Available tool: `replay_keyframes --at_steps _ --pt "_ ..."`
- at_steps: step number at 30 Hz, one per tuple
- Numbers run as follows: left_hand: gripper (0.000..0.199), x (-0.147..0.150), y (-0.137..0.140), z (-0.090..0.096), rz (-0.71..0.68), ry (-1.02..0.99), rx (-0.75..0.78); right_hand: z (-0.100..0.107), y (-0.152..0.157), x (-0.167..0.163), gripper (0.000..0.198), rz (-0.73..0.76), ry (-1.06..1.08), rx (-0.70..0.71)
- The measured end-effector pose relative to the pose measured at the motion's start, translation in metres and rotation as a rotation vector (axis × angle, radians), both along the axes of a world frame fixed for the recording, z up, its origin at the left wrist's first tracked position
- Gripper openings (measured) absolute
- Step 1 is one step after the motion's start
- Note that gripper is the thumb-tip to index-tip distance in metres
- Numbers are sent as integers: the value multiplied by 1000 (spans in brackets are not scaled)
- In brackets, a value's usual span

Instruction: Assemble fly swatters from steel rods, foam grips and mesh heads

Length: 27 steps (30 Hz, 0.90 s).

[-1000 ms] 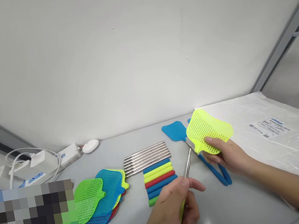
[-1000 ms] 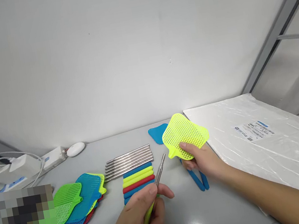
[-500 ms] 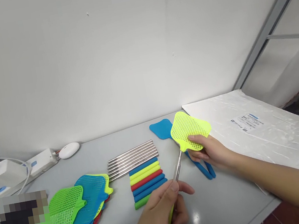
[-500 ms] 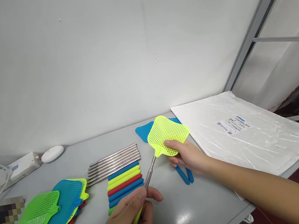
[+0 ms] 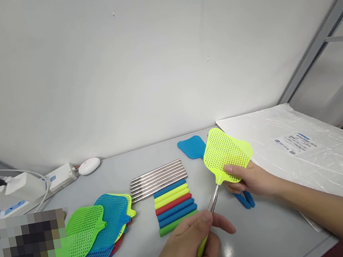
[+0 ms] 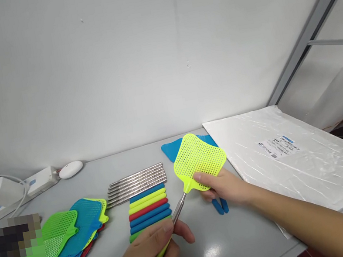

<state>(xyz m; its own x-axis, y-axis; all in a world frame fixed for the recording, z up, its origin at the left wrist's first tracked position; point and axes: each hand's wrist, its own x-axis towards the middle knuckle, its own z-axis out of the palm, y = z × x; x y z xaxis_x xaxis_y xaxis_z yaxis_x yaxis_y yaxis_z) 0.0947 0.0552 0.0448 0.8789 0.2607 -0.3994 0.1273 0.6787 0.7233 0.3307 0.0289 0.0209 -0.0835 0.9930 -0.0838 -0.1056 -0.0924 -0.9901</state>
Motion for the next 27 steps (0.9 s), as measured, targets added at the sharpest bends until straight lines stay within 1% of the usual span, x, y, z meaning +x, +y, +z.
replay_keyframes --at_steps 4,7,9,13,16,19,21,23,27 --pt "44 1 -1 2 -12 37 33 3 -5 -3 39 75 13 -7" --pt "42 1 -4 5 27 119 103 5 -6 -5 37 91 5 -27" --pt "39 0 -6 8 39 200 199 5 -7 -6 36 91 -3 -25" --pt "37 -2 -6 11 88 356 473 7 -9 -7 40 90 -54 -17" --pt "35 -3 -5 11 93 383 664 7 -10 -8 42 82 -105 -8" --pt "35 -2 -5 13 88 423 789 3 -8 -8 41 92 -77 14" --pt "36 -1 -6 15 106 461 808 0 -8 -8 41 86 -66 31" --pt "36 0 -6 15 86 450 776 -1 -9 -9 42 84 -85 42" --pt "34 2 -6 6 -56 346 635 3 -16 -10 30 103 -206 24"
